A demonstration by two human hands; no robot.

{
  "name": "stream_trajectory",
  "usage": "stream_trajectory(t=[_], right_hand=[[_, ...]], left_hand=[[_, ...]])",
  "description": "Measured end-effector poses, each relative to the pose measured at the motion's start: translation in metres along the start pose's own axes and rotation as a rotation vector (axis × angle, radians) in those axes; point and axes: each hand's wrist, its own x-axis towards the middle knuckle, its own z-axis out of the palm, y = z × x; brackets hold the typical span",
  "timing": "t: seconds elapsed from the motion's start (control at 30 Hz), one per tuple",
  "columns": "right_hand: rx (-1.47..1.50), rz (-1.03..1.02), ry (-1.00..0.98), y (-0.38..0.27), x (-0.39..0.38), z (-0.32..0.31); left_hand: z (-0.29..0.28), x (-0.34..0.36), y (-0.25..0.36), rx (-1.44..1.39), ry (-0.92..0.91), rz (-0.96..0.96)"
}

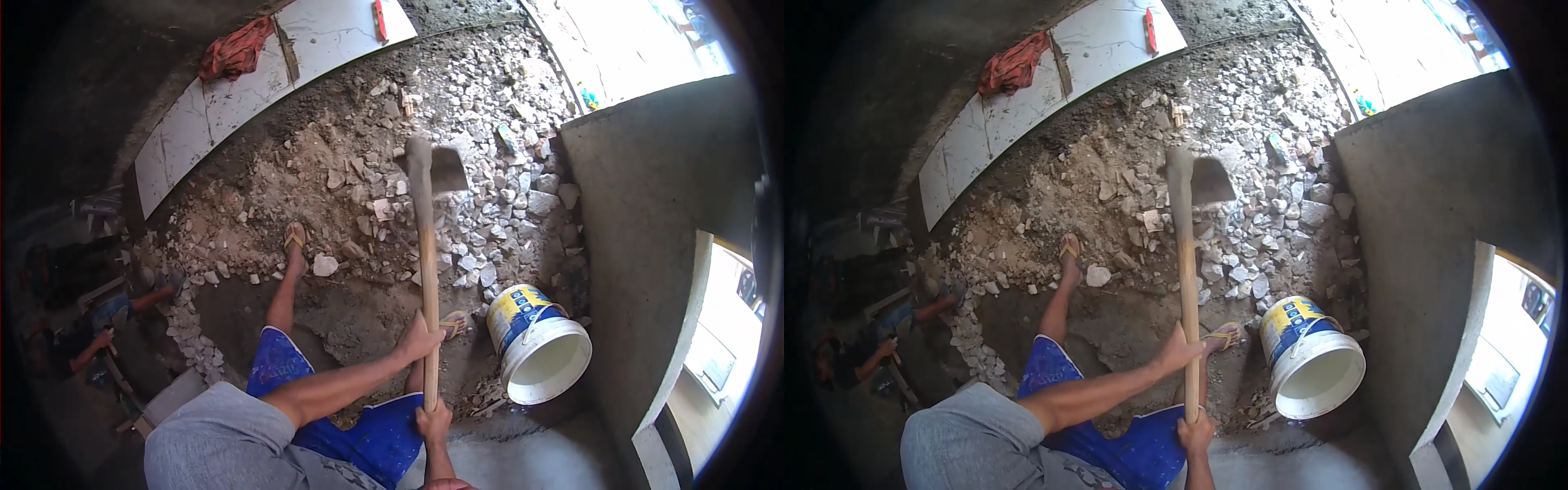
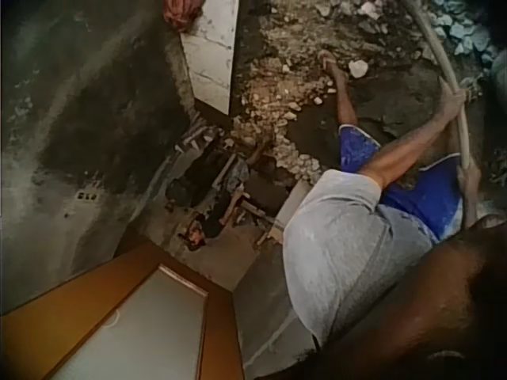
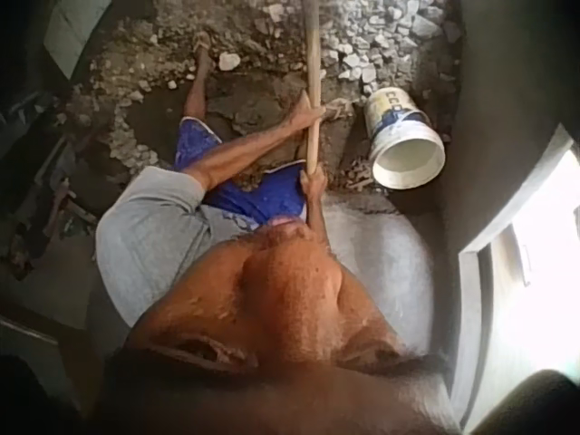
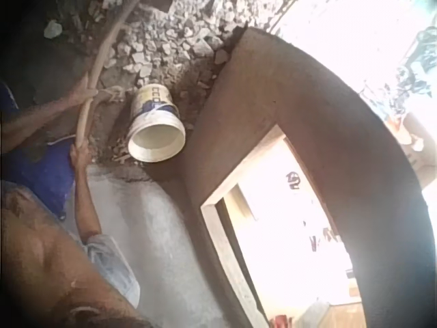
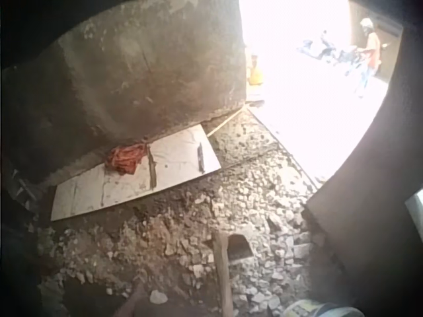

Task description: The person uses a hoe to mix and spread dirt and debris on a floor, then uses their hands and a trowel to place and arrange stones into the mixture.

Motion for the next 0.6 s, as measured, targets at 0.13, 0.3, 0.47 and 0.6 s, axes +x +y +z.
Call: stream_trajectory(t=[0.13, 0.3, 0.47, 0.6], right_hand=[[0.100, -0.150, 0.149, -0.063, 0.127, -0.004], [0.204, -0.346, 0.267, -0.233, 0.318, -0.056], [0.491, -0.288, 0.218, -0.249, 0.370, -0.083], [0.653, -0.048, 0.112, -0.182, 0.321, -0.084]], left_hand=[[-0.008, 0.102, 0.108, 0.216, 0.006, 0.069], [-0.031, 0.272, 0.254, 0.218, 0.306, 0.399], [0.014, 0.319, 0.289, 0.424, 0.297, 0.472], [0.076, 0.263, 0.227, 0.484, 0.206, 0.506]])
